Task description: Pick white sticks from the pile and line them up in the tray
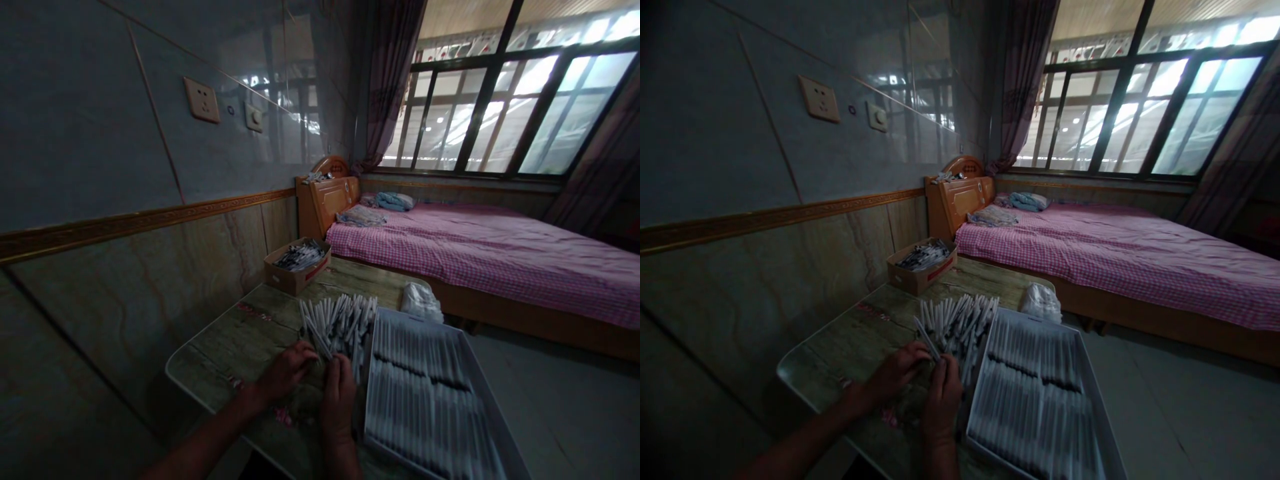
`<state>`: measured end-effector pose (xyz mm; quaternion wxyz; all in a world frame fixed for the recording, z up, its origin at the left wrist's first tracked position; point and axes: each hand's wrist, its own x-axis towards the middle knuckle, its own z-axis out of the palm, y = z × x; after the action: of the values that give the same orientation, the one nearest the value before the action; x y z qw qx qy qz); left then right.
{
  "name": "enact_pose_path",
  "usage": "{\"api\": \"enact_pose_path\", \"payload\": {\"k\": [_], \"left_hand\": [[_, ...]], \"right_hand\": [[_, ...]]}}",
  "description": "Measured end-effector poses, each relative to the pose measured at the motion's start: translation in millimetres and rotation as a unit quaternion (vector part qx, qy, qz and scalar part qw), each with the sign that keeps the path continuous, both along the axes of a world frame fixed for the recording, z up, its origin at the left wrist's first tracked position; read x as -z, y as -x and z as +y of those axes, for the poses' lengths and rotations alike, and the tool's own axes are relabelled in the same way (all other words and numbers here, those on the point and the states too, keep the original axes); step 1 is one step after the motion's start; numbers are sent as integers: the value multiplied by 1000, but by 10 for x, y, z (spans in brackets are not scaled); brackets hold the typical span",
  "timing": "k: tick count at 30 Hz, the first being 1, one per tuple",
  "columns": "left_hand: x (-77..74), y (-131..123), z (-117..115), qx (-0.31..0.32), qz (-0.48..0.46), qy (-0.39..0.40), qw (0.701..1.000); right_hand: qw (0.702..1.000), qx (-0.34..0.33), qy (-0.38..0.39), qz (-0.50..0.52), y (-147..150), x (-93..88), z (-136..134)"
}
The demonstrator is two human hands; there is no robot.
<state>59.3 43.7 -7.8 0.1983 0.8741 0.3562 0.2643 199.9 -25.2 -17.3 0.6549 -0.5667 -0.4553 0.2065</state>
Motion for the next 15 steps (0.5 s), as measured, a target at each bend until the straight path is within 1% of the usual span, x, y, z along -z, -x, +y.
{"api": "enact_pose_path", "payload": {"k": [2,4,6,8,11,13,15], "left_hand": [[-30,-79,35,15,-6,21,1000],[-47,-141,100,0,-26,32,999],[-56,-192,193,-16,-42,26,999],[-73,-247,296,-17,-34,5,999],[-127,-351,428,-6,51,-38,998],[-168,-419,491,-1,129,-69,989],[-202,-467,541,1,176,-87,981]], "right_hand": [[1000,-12,-2,-9,0,-5,-4],[999,-22,-8,-24,11,-11,-17],[999,-31,-15,-41,35,-15,-36],[997,-42,-20,-58,61,-17,-51],[996,-52,-22,-75,80,-13,-56],[995,-52,-22,-76,74,-11,-49],[995,-52,-21,-77,61,-9,-40]]}}
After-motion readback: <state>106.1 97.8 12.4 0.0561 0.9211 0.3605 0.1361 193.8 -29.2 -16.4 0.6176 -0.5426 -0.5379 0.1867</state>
